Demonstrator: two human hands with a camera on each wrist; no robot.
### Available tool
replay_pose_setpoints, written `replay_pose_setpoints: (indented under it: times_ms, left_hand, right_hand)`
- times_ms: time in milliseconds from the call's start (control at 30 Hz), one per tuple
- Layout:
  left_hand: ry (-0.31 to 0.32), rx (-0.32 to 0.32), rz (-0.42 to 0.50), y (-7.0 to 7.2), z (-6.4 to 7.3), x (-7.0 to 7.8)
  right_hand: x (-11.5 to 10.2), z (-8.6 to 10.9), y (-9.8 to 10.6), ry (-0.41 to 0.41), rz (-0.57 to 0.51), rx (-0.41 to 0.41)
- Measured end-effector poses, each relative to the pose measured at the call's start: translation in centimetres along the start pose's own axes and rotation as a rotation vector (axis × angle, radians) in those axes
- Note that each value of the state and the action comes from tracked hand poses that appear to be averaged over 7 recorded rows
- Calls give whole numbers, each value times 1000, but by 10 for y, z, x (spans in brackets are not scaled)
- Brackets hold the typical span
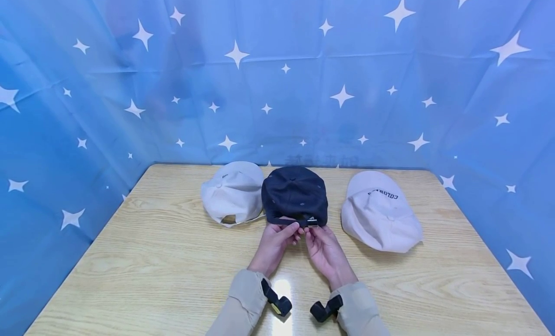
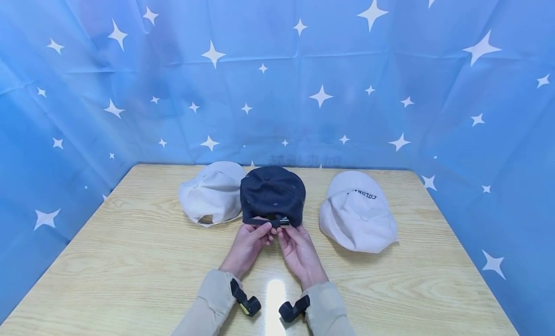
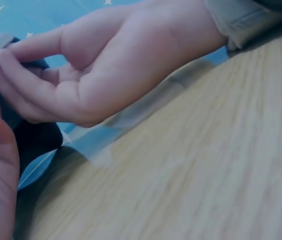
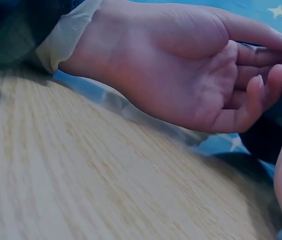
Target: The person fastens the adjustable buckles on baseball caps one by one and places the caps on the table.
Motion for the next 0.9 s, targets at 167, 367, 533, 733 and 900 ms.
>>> replay_pose_setpoints:
  times_ms: [167, 367, 533, 733, 900]
  left_hand:
    - [7, 40, 3, -2, 0, -1]
    - [16, 70, -20, -4, -1, -2]
    - [12, 85, -20, -3, -1, -3]
    - [11, 72, -22, -3, 0, -3]
    - [5, 84, -52, -5, 0, -4]
  right_hand:
    - [0, 0, -1, 10, 31, 14]
    - [1, 0, -2, 13, 95, 19]
    - [1, 0, -3, 13, 136, 48]
    - [1, 0, -3, 8, 138, 81]
    - [1, -1, -4, 32, 176, 90]
Point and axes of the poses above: each hand's wrist, its own z-axis away from the middle knuckle, its own y-axis out of the back of the hand, x = y × z, the point moved 1 cm from there along -z, towards the middle knuckle, and after that the axes turned 2 degrees about -z, right-handed, at the moved point
